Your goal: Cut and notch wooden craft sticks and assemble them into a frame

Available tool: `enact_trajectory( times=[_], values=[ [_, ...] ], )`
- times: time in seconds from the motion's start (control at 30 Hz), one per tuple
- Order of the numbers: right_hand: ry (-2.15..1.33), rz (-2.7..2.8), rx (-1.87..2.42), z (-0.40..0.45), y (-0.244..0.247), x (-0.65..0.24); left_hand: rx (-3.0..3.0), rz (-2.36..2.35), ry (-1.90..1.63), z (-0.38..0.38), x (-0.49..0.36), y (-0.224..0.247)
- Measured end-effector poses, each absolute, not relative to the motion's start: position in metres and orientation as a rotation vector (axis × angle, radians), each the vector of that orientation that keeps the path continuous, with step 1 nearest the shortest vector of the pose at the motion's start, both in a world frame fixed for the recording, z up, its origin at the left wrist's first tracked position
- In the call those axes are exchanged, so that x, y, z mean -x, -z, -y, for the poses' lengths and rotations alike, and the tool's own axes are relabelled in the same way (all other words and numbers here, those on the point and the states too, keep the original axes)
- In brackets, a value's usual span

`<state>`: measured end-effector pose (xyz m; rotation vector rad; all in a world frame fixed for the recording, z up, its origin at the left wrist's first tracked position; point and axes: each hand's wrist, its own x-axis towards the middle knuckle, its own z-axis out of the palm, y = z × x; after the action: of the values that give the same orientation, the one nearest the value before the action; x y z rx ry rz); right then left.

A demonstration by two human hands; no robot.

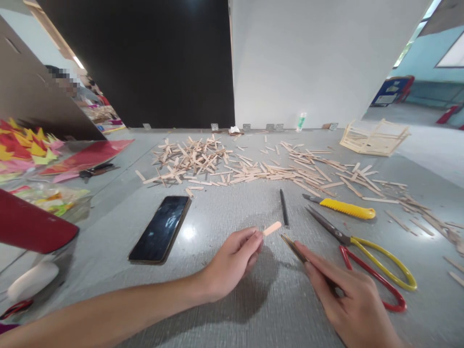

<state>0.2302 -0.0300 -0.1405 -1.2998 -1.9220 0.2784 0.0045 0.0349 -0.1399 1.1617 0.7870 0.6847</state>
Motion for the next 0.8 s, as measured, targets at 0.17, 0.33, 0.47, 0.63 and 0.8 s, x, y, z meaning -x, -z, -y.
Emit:
enact_trajectory(
  times=[0.17,0.33,0.47,0.63,0.8],
  values=[
    [-0.271,1.921,1.302,0.0315,0.1421,-0.2319,-1.142,-0.819,-0.666,-0.0346,-0.0055,0.1378],
    [-0.276,1.935,1.291,0.0292,0.141,-0.232,-1.162,-0.847,-0.666,-0.0333,-0.006,0.1373],
    [-0.262,1.937,1.279,0.0288,0.1412,-0.2312,-1.198,-0.857,-0.667,-0.032,-0.0062,0.1386],
    [-0.314,1.981,1.209,0.0307,0.1438,-0.2324,-1.258,-0.869,-0.659,-0.0306,-0.0081,0.1367],
    [-0.355,2.024,1.199,0.0306,0.1419,-0.2328,-1.379,-0.881,-0.646,-0.0296,-0.0077,0.1341]
  ],
)
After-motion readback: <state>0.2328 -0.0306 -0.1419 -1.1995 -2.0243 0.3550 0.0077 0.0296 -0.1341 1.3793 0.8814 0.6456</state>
